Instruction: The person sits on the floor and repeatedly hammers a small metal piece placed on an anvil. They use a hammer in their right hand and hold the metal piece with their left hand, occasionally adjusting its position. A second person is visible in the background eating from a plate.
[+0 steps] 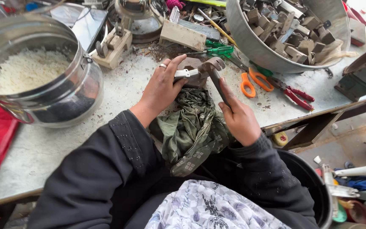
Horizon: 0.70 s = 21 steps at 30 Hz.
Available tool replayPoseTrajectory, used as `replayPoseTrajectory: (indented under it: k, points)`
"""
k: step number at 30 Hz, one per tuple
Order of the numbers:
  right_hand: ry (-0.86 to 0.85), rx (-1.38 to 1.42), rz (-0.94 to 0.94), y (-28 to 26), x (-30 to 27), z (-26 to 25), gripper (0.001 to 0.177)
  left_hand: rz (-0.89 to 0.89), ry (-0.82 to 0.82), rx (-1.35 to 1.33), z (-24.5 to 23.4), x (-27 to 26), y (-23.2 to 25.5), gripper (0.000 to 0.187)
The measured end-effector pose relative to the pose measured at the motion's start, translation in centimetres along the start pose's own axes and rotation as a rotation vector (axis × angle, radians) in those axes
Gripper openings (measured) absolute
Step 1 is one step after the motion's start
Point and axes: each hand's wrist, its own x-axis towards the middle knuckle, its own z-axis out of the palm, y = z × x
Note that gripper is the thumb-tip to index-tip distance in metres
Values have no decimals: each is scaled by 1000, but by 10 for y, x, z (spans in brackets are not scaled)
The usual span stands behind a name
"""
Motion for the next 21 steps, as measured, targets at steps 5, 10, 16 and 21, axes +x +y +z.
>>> replayPoseTrajectory:
  k: [5, 10, 16, 21]
  points:
    - [50, 77, 116, 4, -20, 6, 59, -215, -96, -72, -7, 5, 7, 52]
    - [136, 166, 48, 23, -27, 14, 60, -201, -65, -65, -9, 5, 6, 29]
    - [88, 370, 330, 25, -28, 12, 66, -12, 35, 57, -3, 0, 5, 22]
    - [87, 344, 155, 18, -26, 10, 63, 19, -34, -50, 4, -2, -6, 35]
